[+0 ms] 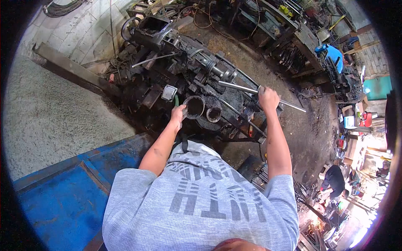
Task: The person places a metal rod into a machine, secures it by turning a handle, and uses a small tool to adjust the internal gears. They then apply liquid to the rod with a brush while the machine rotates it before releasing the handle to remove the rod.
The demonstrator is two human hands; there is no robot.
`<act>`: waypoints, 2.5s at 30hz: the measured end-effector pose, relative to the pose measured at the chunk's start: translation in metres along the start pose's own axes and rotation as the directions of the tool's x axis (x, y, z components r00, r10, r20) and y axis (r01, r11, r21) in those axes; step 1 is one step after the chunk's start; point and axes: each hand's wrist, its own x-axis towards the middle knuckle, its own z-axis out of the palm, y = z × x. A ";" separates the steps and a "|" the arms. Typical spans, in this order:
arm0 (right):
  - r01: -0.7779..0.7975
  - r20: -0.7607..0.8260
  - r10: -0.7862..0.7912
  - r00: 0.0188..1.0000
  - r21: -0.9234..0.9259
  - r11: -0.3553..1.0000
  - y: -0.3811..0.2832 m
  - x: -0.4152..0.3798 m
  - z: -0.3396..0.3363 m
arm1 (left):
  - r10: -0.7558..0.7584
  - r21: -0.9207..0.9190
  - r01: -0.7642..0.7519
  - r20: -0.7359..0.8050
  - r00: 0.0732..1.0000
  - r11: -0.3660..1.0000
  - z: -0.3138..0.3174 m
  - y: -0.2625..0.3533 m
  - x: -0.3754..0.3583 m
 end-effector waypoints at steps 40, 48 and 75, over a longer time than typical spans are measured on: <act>-0.003 -0.032 0.006 0.999 0.077 0.997 0.002 0.004 0.004 | -0.052 0.849 -0.109 0.159 0.986 0.517 -0.131 -0.080 0.106; 0.114 -0.057 -0.102 0.993 0.313 0.943 0.027 0.000 -0.009 | -0.357 0.954 -0.136 0.033 0.934 -0.269 -0.096 -0.022 0.098; 0.415 -0.251 -0.356 0.900 0.243 0.877 0.315 0.015 0.029 | 0.358 0.858 -0.292 0.454 0.816 -0.422 0.295 0.004 -0.175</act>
